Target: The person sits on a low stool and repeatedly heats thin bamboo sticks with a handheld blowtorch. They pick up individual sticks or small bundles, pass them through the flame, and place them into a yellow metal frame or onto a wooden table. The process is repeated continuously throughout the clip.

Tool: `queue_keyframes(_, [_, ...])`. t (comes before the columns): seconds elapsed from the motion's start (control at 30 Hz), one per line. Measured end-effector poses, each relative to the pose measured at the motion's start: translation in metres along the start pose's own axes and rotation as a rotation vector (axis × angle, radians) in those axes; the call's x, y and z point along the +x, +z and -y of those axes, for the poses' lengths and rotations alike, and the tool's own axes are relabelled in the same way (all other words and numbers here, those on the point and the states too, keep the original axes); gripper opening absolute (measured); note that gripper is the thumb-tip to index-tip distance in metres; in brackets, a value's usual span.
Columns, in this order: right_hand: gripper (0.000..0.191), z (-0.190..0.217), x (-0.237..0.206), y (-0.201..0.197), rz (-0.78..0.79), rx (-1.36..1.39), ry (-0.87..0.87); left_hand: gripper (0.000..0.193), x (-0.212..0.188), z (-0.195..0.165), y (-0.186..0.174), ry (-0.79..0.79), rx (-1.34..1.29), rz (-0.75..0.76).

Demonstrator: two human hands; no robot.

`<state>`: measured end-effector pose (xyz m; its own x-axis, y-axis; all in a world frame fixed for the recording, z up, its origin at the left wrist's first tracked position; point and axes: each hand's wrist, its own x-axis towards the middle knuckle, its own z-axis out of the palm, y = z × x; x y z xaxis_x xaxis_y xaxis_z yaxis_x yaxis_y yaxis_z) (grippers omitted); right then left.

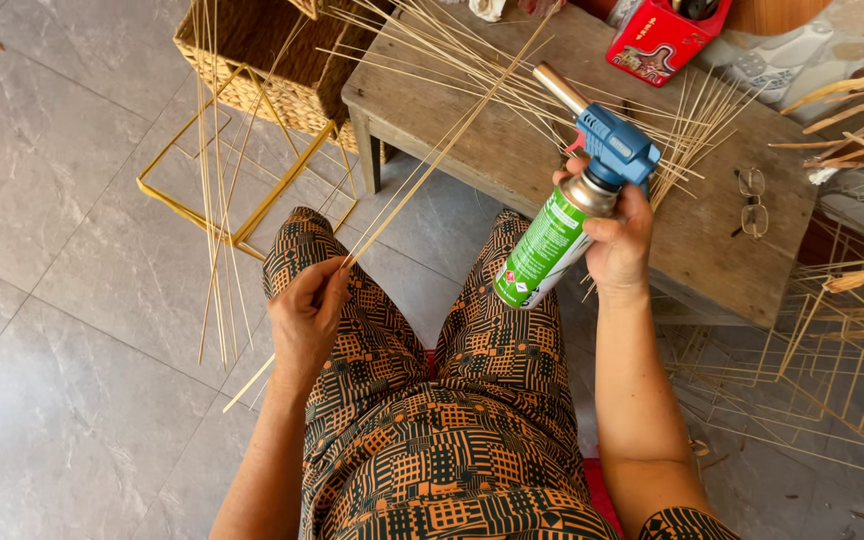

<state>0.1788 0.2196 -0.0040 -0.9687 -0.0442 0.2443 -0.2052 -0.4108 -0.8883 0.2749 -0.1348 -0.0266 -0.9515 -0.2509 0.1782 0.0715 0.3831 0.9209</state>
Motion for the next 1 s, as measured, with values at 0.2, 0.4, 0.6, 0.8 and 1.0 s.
queue_keyframes(0.2, [0.071, 0.0, 0.007, -0.009, -0.032, 0.036, -0.019, 0.016, -0.002, 0.001, -0.003, -0.025, 0.032, 0.013])
queue_keyframes(0.4, [0.07, -0.002, 0.007, -0.007, -0.051, 0.047, -0.044, 0.016, -0.008, 0.009, -0.008, 0.0, 0.05, 0.041])
queue_keyframes(0.6, [0.078, -0.001, -0.005, 0.009, 0.021, 0.044, -0.055, 0.022, -0.003, 0.025, -0.011, -0.065, -0.138, -0.009])
queue_keyframes(0.8, [0.08, -0.008, -0.026, 0.032, 0.055, 0.074, -0.001, 0.027, 0.018, 0.006, -0.015, -0.175, -0.544, 0.056])
queue_keyframes(1.0, [0.086, -0.015, -0.042, 0.052, 0.027, 0.145, 0.087, 0.015, 0.047, -0.037, -0.013, 0.034, -0.867, -0.097])
